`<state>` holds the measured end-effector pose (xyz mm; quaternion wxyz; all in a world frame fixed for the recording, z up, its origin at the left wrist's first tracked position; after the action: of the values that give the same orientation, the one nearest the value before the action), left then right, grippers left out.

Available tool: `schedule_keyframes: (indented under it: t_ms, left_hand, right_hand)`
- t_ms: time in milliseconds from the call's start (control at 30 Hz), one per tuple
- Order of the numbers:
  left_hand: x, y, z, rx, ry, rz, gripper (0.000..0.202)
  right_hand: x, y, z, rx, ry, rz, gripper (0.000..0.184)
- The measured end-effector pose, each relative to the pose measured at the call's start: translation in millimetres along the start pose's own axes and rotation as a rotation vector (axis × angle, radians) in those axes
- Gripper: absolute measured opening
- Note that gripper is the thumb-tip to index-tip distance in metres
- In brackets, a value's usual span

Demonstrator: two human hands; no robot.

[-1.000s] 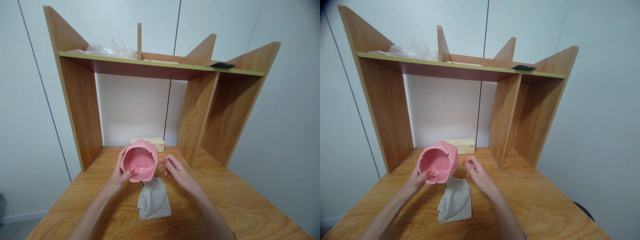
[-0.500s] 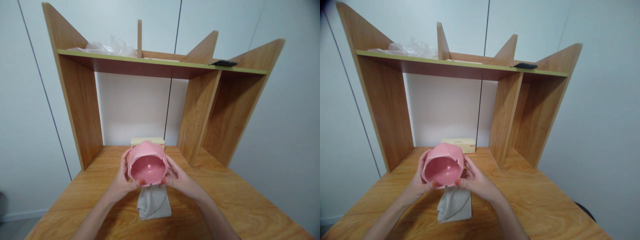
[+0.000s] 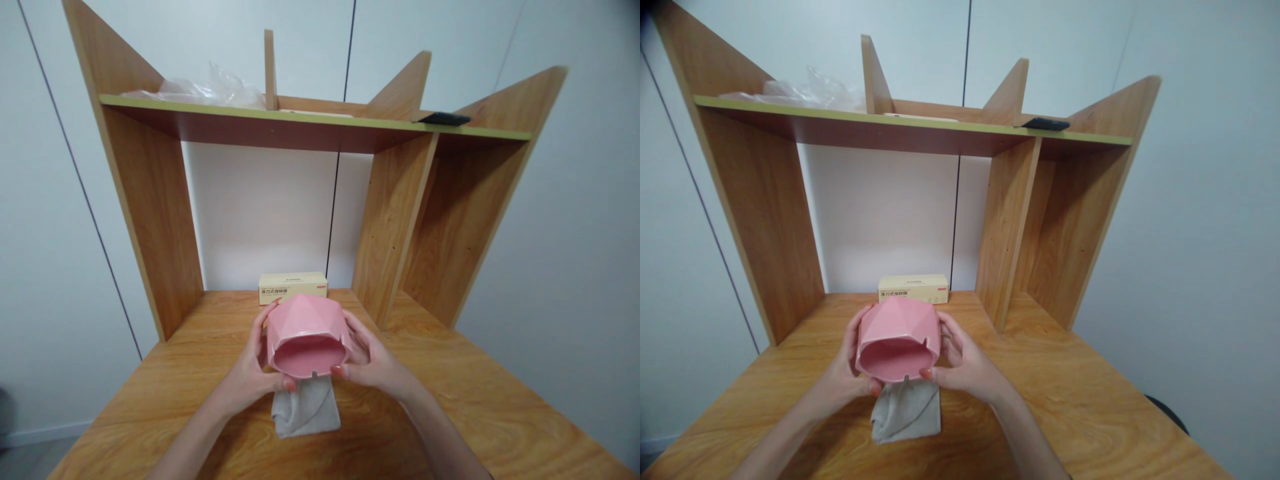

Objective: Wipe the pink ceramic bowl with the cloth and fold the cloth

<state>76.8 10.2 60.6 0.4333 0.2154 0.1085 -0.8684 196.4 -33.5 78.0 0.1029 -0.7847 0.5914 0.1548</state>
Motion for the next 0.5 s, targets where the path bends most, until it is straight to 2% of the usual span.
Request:
schedule_keyframes:
  t_ms: [133, 233, 333, 500]
  left_hand:
    - [-1, 2.0, 3, -0.050, 0.034, -0.026, 0.109]
    - [-3, 0.3, 2, -0.107, 0.051, -0.029, 0.106]
    - [-6, -5.0, -3, -0.175, 0.025, -0.008, 0.094]
    - [-7, -10.1, -7, -0.253, -0.026, 0.031, 0.057]
  right_hand:
    - [3, -4, -6, 0.018, -0.007, 0.023, 0.064]
    - [3, -20, -3, 0.051, 0.049, 0.072, 0.063]
    - [2, -52, 9, 0.127, 0.156, 0.195, 0.058]
    - [15, -128, 56, 0.115, 0.444, 0.588, 0.020]
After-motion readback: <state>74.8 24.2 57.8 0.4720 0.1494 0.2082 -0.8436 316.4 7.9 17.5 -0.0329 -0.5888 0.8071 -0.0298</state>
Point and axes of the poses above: each hand's wrist, its own x-axis away from the middle knuckle, its own y-axis out of the palm, z = x × y, the point moved 10 cm from there along -x, towards the middle knuckle, and after that the axes turned 3 degrees about y, right-handed, at the moved point
